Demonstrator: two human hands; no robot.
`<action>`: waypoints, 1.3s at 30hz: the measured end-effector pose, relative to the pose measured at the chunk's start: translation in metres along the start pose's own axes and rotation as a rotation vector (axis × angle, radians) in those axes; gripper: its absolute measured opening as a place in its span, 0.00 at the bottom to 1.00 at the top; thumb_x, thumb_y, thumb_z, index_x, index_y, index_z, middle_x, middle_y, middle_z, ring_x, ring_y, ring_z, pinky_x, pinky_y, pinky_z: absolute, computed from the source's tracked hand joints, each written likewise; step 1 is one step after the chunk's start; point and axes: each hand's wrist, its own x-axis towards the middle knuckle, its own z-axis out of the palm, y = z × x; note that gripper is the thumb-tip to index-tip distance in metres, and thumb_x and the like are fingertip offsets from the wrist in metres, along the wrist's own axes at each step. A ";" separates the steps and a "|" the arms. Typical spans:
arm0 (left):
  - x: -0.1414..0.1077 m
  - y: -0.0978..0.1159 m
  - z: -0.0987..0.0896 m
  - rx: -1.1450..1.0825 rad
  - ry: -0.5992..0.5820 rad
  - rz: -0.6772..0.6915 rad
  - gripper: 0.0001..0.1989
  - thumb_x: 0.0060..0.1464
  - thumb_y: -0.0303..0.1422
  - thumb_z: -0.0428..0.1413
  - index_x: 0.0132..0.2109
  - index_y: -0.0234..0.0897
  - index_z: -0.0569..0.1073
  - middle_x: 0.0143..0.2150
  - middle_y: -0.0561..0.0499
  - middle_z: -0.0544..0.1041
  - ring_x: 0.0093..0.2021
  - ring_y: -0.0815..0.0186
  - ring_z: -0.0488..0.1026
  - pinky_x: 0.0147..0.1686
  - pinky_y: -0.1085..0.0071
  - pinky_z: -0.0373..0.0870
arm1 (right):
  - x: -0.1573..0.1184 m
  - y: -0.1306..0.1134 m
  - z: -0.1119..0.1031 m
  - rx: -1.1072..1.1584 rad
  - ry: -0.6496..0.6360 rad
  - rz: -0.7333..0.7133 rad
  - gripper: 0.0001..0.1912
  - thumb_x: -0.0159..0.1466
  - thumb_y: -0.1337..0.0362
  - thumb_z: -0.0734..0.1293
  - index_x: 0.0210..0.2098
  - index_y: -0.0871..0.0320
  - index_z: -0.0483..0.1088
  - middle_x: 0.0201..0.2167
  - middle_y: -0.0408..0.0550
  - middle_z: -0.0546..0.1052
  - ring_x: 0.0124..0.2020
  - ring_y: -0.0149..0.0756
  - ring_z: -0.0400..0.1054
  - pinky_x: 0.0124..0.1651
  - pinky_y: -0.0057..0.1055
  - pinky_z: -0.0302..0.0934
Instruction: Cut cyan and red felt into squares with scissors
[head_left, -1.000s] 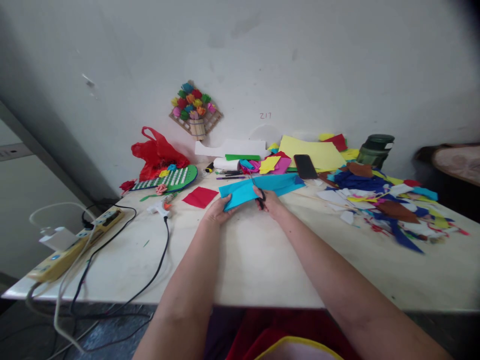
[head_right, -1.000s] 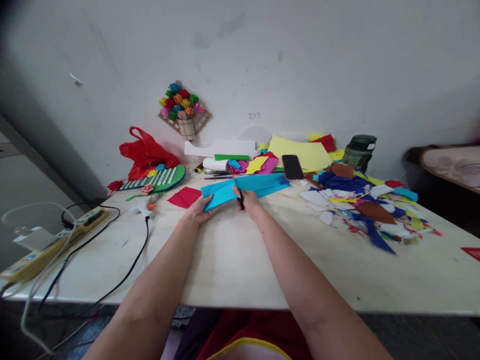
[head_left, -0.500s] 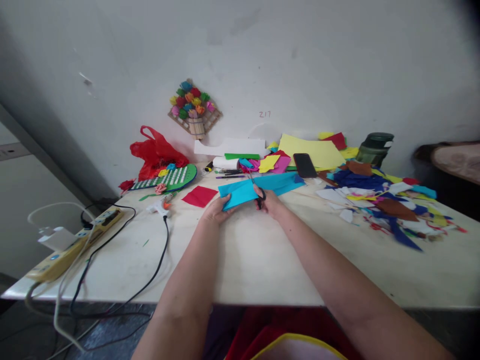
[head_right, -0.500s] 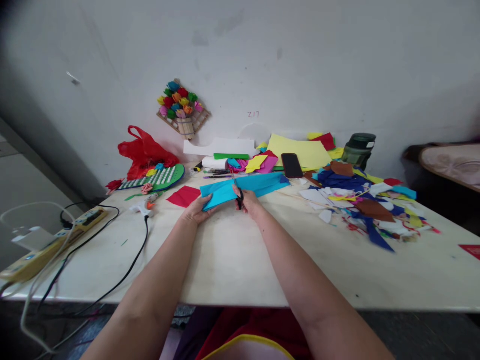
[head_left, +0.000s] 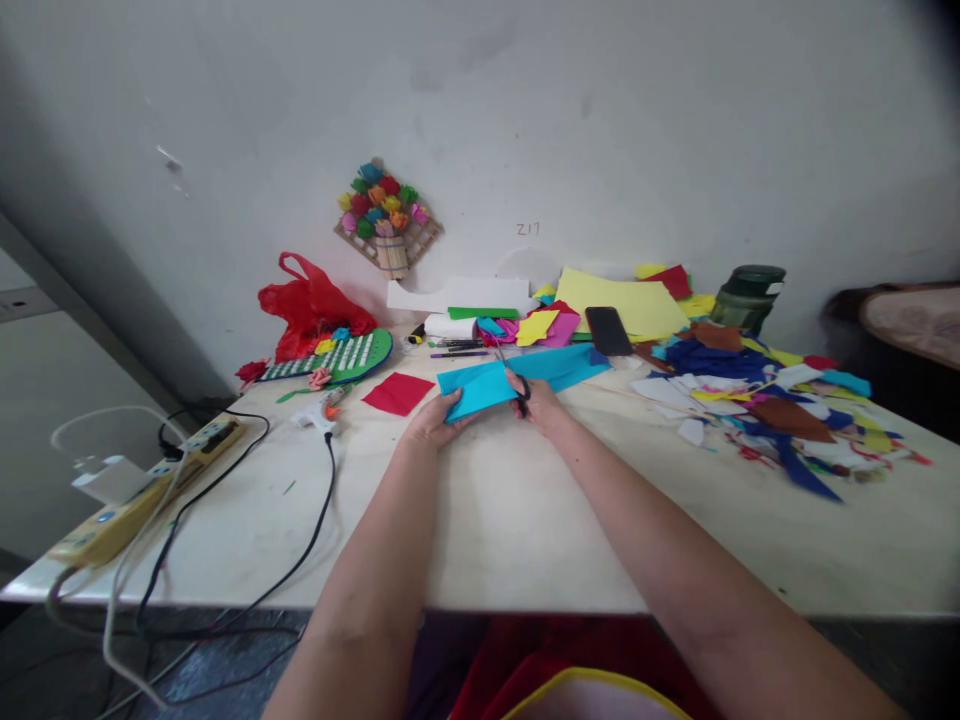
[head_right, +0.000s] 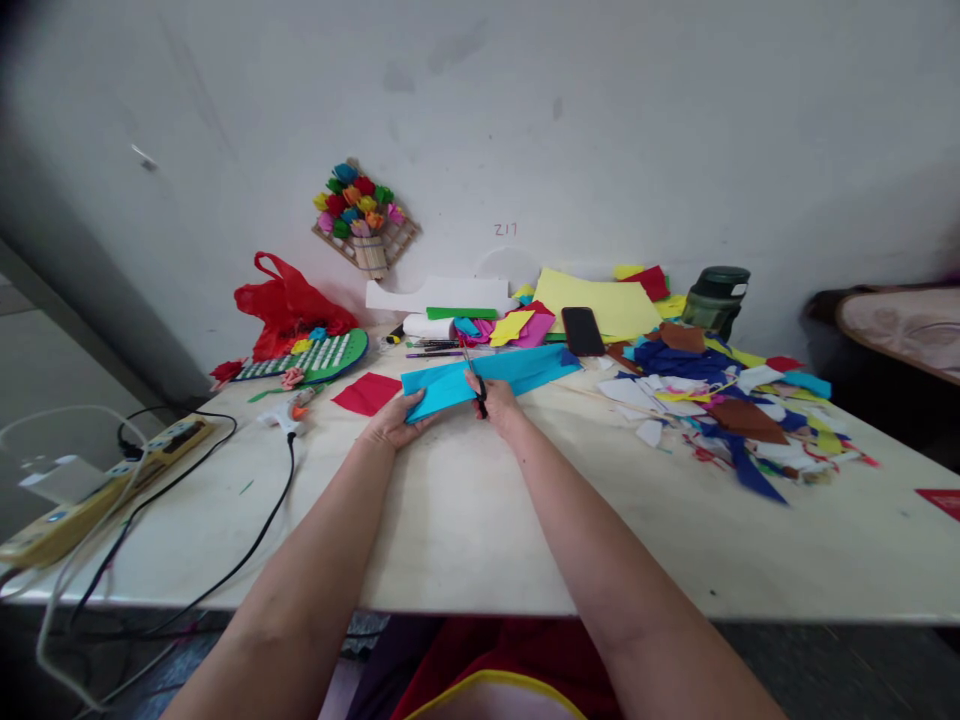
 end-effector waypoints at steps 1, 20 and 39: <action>0.001 0.000 -0.001 -0.001 0.000 0.002 0.15 0.54 0.25 0.52 0.49 0.34 0.65 0.38 0.44 0.75 0.39 0.61 0.75 0.36 0.63 0.77 | 0.001 0.001 0.000 0.008 0.002 -0.009 0.18 0.55 0.51 0.65 0.19 0.57 0.60 0.10 0.38 0.63 0.10 0.24 0.55 0.10 0.21 0.45; 0.006 0.012 -0.014 -0.160 0.044 0.239 0.16 0.51 0.27 0.55 0.48 0.34 0.67 0.41 0.44 0.76 0.38 0.59 0.75 0.39 0.57 0.75 | 0.002 -0.010 -0.036 -0.133 0.193 -0.209 0.16 0.52 0.53 0.68 0.30 0.61 0.71 0.18 0.44 0.71 0.16 0.29 0.64 0.13 0.22 0.48; 0.018 0.009 -0.014 -0.210 0.108 0.279 0.11 0.47 0.23 0.58 0.40 0.34 0.71 0.35 0.47 0.77 0.34 0.64 0.75 0.34 0.68 0.75 | -0.002 -0.026 -0.066 -1.405 0.335 -0.001 0.24 0.54 0.48 0.63 0.42 0.58 0.74 0.41 0.56 0.76 0.43 0.47 0.69 0.37 0.34 0.61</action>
